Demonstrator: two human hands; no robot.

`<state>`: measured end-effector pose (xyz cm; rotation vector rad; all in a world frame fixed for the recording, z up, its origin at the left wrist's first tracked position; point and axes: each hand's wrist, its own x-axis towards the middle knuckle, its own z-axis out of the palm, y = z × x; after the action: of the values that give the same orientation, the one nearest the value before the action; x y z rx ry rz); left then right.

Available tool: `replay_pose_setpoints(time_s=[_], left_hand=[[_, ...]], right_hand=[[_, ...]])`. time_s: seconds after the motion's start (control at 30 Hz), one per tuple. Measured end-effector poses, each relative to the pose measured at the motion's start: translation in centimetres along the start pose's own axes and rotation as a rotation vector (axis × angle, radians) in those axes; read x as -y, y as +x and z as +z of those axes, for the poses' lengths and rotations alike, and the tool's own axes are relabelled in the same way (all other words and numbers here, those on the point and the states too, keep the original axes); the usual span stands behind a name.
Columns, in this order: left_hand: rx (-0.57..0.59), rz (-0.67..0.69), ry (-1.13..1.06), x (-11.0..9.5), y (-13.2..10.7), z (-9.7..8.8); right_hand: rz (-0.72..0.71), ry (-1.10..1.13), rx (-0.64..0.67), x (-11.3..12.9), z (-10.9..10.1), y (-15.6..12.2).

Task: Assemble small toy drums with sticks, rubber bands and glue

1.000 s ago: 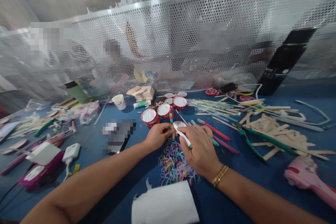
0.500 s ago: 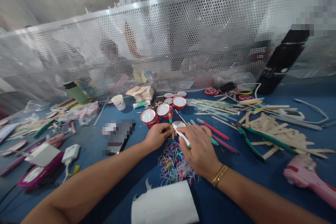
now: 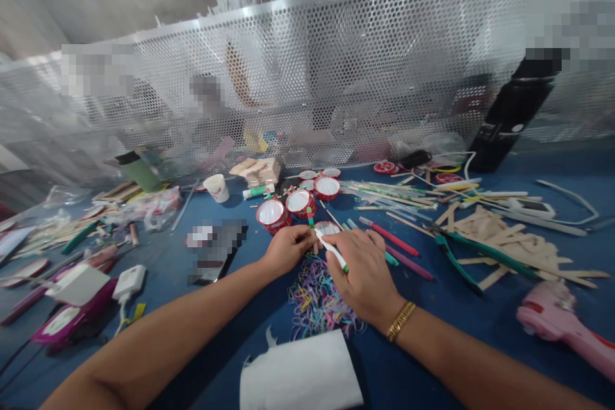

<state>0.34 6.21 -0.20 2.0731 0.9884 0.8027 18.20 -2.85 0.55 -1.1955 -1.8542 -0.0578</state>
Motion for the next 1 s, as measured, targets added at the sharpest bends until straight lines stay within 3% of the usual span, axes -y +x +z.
replay_pose_setpoints(time_s=[0.37, 1.0], left_hand=[[-0.011, -0.008, -0.006, 0.47, -0.04, 0.17], [-0.004, -0.002, -0.003, -0.15, 0.01, 0.13]], right_hand=[[-0.055, 0.015, 0.005, 0.46, -0.18, -0.04], [0.007, -0.056, -0.032, 0.39, -0.22, -0.02]])
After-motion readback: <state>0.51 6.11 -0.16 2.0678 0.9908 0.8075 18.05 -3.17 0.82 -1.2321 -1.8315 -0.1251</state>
